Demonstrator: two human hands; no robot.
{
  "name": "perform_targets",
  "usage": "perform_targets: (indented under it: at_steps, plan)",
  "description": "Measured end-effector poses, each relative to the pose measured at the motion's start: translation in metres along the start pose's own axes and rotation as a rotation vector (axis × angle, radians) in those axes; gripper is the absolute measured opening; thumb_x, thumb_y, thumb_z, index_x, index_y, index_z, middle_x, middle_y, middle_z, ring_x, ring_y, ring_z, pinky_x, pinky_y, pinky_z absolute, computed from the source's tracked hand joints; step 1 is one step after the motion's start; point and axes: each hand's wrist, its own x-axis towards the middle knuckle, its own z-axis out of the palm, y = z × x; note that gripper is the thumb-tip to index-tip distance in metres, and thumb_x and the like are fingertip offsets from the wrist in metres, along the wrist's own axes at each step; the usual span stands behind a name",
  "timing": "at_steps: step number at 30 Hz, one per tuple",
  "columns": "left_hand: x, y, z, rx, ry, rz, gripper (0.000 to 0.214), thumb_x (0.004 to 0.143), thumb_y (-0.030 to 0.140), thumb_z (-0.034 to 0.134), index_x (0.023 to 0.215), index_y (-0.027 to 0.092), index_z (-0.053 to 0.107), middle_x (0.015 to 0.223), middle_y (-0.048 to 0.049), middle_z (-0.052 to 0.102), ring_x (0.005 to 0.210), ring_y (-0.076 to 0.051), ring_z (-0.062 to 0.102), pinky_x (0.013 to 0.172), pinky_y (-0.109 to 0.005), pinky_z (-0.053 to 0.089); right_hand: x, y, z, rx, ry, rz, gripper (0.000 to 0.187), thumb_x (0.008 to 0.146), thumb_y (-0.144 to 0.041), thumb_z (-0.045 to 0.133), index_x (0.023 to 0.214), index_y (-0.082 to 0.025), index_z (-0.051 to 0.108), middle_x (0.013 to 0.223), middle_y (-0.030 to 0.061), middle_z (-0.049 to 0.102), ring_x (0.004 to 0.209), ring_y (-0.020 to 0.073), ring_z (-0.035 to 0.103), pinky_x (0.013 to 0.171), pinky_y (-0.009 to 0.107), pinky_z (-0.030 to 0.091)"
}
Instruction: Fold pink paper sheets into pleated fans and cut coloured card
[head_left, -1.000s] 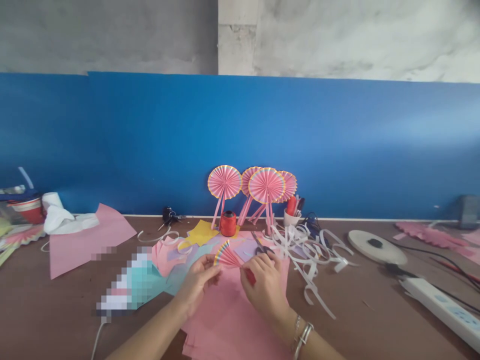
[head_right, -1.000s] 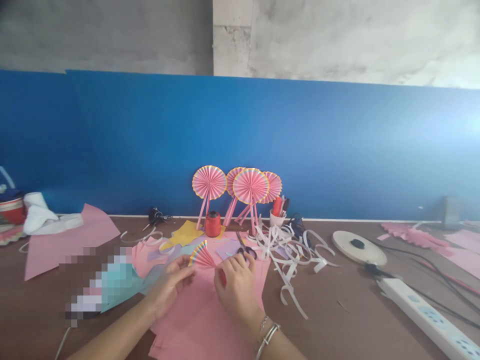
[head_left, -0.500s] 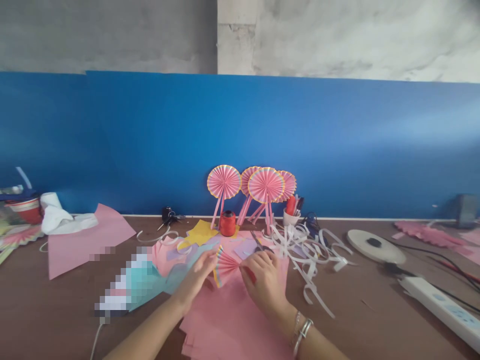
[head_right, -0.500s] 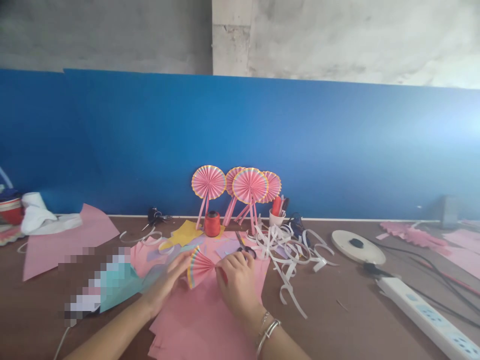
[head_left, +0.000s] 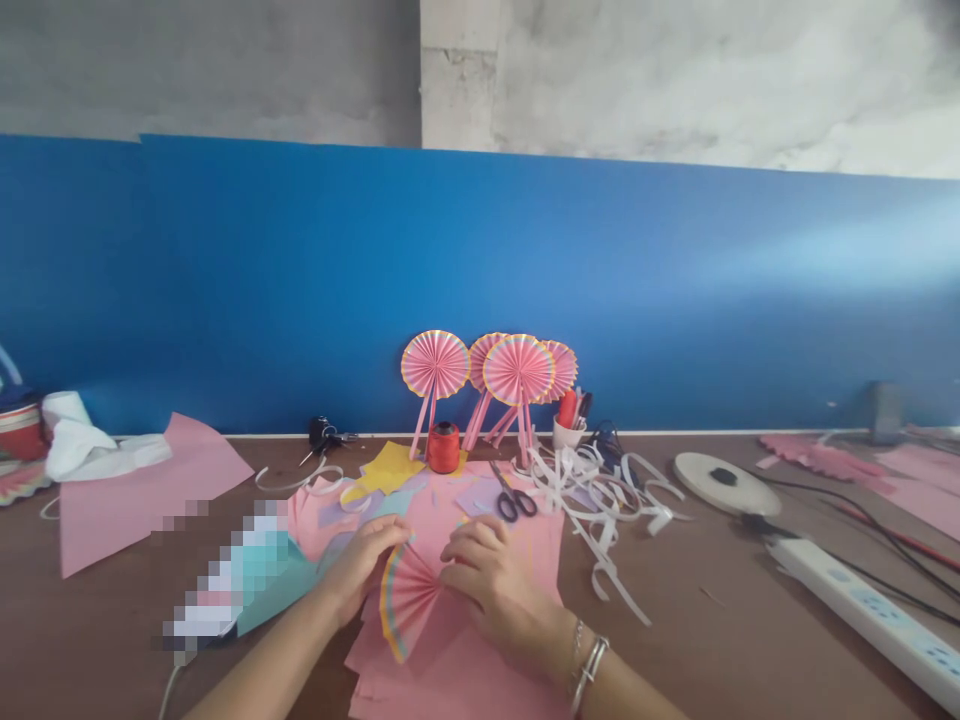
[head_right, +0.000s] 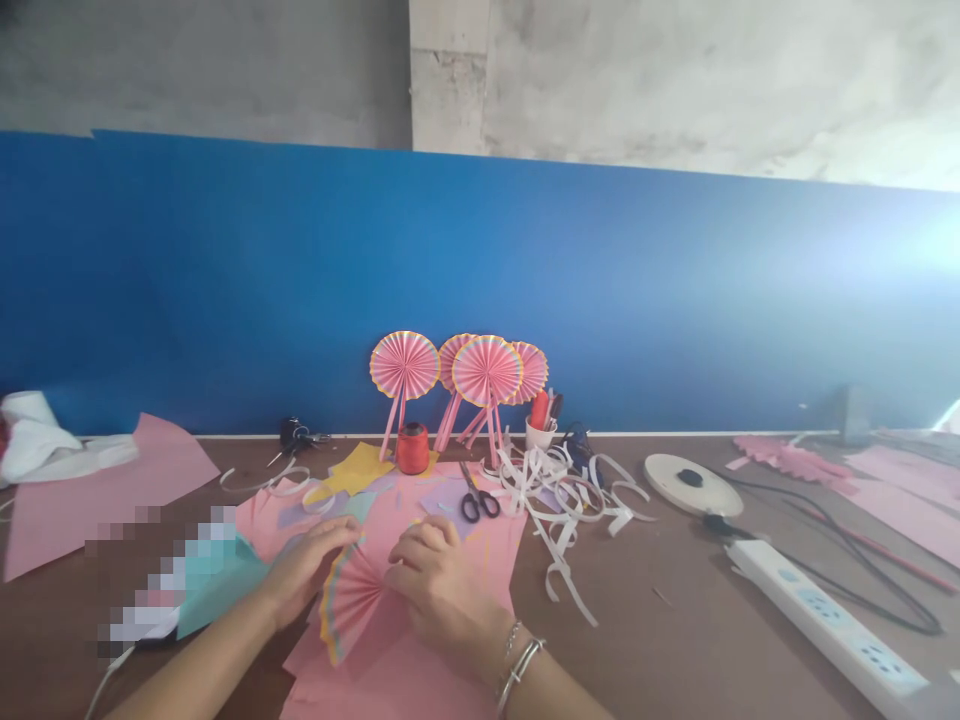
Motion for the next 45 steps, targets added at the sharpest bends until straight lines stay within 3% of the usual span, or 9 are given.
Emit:
perform_targets:
  at_steps: [5, 10, 18, 24, 29, 32, 37, 40, 45]
  plan:
    - [0.004, -0.005, -0.004, -0.039, -0.044, -0.031, 0.016, 0.061, 0.023, 0.065, 0.061, 0.018, 0.050, 0.053, 0.0081, 0.042, 0.050, -0.009, 0.041, 0.051, -0.020, 0.029, 0.001, -0.005, 0.000, 0.024, -0.033, 0.003, 0.018, 0.084, -0.009, 0.049, 0.079, -0.023, 0.060, 0.080, -0.0013, 0.064, 0.086, 0.0141, 0.053, 0.089, 0.035, 0.035]
    - [0.011, -0.004, -0.007, -0.134, 0.071, 0.069, 0.015, 0.066, 0.031, 0.065, 0.070, 0.017, 0.059, 0.069, 0.0016, 0.060, 0.067, -0.014, 0.055, 0.062, -0.023, 0.040, 0.000, 0.003, 0.006, 0.010, 0.140, 0.225, 0.018, 0.080, -0.009, 0.050, 0.068, -0.020, 0.057, 0.063, -0.0011, 0.060, 0.066, 0.0137, 0.052, 0.076, 0.033, 0.037]
    - [-0.010, -0.009, 0.027, 0.061, -0.258, 0.081, 0.041, 0.059, 0.030, 0.078, 0.096, 0.016, 0.067, 0.089, -0.0062, 0.067, 0.074, -0.017, 0.057, 0.066, -0.026, 0.040, -0.004, 0.008, 0.014, 0.041, 0.326, 0.429, 0.012, 0.079, -0.012, 0.051, 0.070, -0.020, 0.053, 0.064, -0.0010, 0.057, 0.061, 0.0145, 0.052, 0.062, 0.028, 0.038]
    - [-0.013, -0.019, 0.040, -0.022, -0.054, 0.069, 0.027, 0.062, 0.037, 0.077, 0.069, 0.014, 0.065, 0.064, -0.0009, 0.060, 0.061, -0.013, 0.050, 0.060, -0.026, 0.038, -0.005, -0.002, 0.013, 0.069, 0.239, 0.274, 0.011, 0.081, -0.011, 0.050, 0.079, -0.021, 0.055, 0.078, 0.0020, 0.060, 0.070, 0.0154, 0.056, 0.067, 0.029, 0.040]
    - [-0.002, -0.005, 0.017, -0.175, 0.040, 0.109, 0.025, 0.066, 0.037, 0.076, 0.066, 0.015, 0.065, 0.068, -0.0009, 0.063, 0.065, -0.013, 0.055, 0.063, -0.022, 0.040, -0.003, 0.008, 0.006, 0.075, 0.282, 0.303, 0.015, 0.083, -0.014, 0.049, 0.094, -0.021, 0.058, 0.091, 0.0063, 0.062, 0.086, 0.0198, 0.059, 0.075, 0.032, 0.045]
    - [0.007, 0.006, -0.005, -0.378, 0.127, 0.113, 0.020, 0.065, 0.029, 0.077, 0.072, 0.017, 0.064, 0.073, -0.0001, 0.065, 0.071, -0.015, 0.061, 0.067, -0.024, 0.044, -0.004, 0.025, 0.005, 0.106, 0.354, 0.418, 0.015, 0.081, -0.012, 0.046, 0.084, -0.020, 0.059, 0.083, 0.0054, 0.065, 0.081, 0.0198, 0.061, 0.071, 0.031, 0.047]
    - [0.019, 0.018, -0.030, -0.368, 0.215, 0.104, 0.016, 0.075, 0.020, 0.067, 0.090, 0.017, 0.063, 0.084, -0.0042, 0.069, 0.076, -0.020, 0.065, 0.064, -0.027, 0.049, -0.009, 0.034, 0.003, 0.061, 0.033, 0.410, 0.014, 0.074, -0.014, 0.051, 0.072, -0.021, 0.063, 0.072, 0.0033, 0.068, 0.070, 0.0185, 0.063, 0.065, 0.028, 0.046]
    - [0.026, 0.018, -0.039, -0.273, 0.264, 0.122, 0.003, 0.079, 0.018, 0.059, 0.080, 0.015, 0.060, 0.072, -0.0040, 0.066, 0.070, -0.019, 0.065, 0.072, -0.032, 0.051, -0.011, 0.021, 0.000, -0.049, -0.255, 0.341, 0.006, 0.069, -0.021, 0.058, 0.072, -0.019, 0.063, 0.077, 0.0056, 0.068, 0.072, 0.0202, 0.061, 0.071, 0.031, 0.044]
    - [0.036, 0.008, -0.050, -0.131, 0.393, 0.133, 0.013, 0.076, 0.020, 0.060, 0.067, 0.017, 0.052, 0.057, 0.0024, 0.057, 0.063, -0.016, 0.062, 0.074, -0.030, 0.050, -0.007, -0.002, -0.006, -0.077, -0.577, 0.342, 0.027, 0.073, -0.030, 0.055, 0.094, -0.015, 0.062, 0.100, 0.0104, 0.064, 0.091, 0.0232, 0.056, 0.086, 0.034, 0.036]
